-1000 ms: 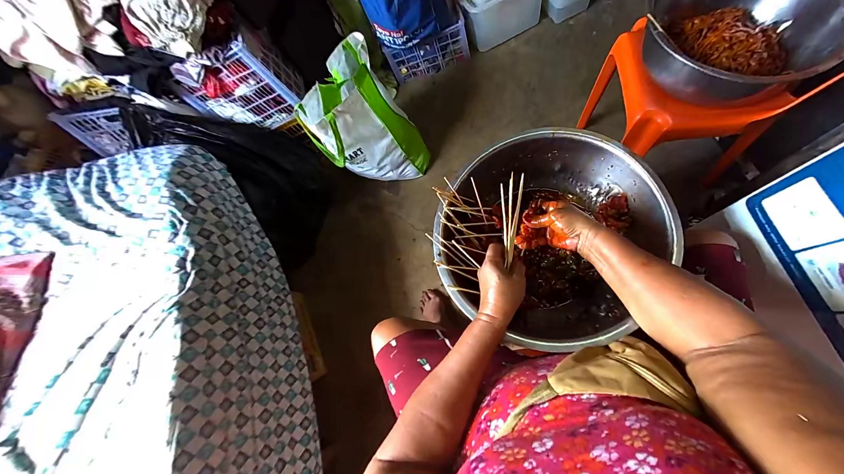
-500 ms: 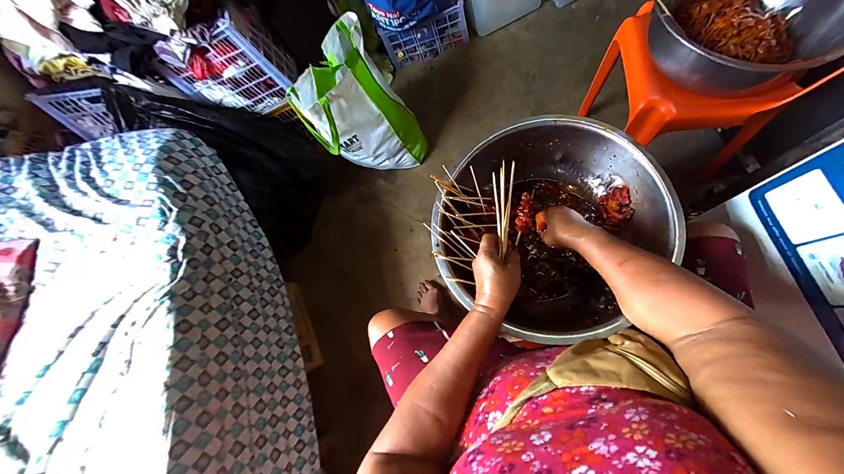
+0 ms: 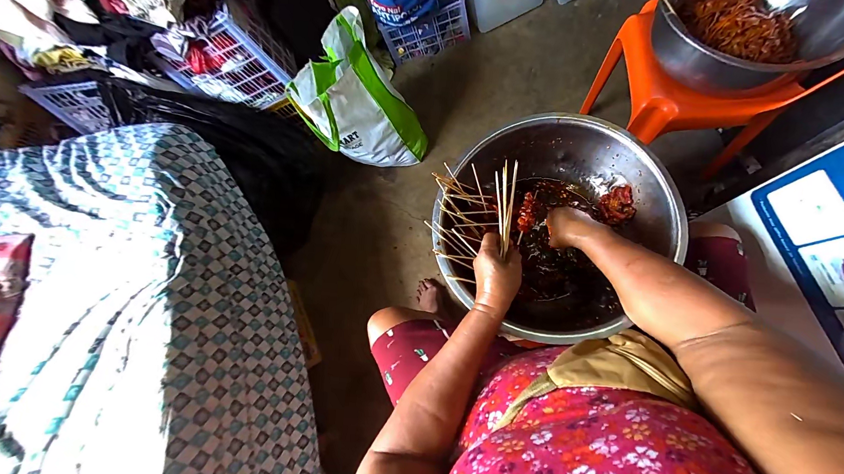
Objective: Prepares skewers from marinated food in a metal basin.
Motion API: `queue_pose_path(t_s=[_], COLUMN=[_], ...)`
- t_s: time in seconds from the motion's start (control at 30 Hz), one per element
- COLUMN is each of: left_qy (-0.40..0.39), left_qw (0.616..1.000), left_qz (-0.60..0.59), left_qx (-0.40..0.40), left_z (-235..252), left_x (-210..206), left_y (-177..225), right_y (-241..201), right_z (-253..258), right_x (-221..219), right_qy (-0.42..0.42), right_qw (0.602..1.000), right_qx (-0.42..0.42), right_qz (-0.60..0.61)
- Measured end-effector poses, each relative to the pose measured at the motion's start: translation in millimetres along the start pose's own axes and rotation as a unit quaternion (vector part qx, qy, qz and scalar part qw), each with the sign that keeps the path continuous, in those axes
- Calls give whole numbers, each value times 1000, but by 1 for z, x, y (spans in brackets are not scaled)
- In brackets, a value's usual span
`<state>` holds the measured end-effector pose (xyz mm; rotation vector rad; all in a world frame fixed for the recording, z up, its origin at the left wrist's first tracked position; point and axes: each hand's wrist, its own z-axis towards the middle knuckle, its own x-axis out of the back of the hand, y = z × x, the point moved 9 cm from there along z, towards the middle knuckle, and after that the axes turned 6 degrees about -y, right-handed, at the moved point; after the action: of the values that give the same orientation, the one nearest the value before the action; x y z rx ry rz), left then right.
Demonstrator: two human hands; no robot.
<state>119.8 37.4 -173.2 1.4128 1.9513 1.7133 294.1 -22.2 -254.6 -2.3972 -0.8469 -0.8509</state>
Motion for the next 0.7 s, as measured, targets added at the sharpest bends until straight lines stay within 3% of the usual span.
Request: queue_pose_path(t_s=[0.07,0.13,0.2,0.3,0.37,0.53,0.7], left_qy=[2,1,-7,-30,-45,-60,-60], left_qw=[1000,1000,1000,999,999,998,998], left_qz=[-3,-5,-9,-12,-6,3,21], left_qx=[-4,-8,-9,-9,-8,-12,-6], left_z=[1,1,1,2,1,0,1], left_x=[1,1,-1,-6,-8,-10,-11], left_y=[-1,-2,-2,-2,0,1,0], right_y=[10,25,30,25,25,33,29], right_z=[12,24,8,-16,-19,-8,-15], right_x=[2,13,28,37,40,39,41], right_qy=[25,81,90,71,75,110,112], right_qw=[998,976,910,766,714,648,623], right_qx=[22,66,79,62,68,78,86], right_qz=[58,193,396,636,693,749,769])
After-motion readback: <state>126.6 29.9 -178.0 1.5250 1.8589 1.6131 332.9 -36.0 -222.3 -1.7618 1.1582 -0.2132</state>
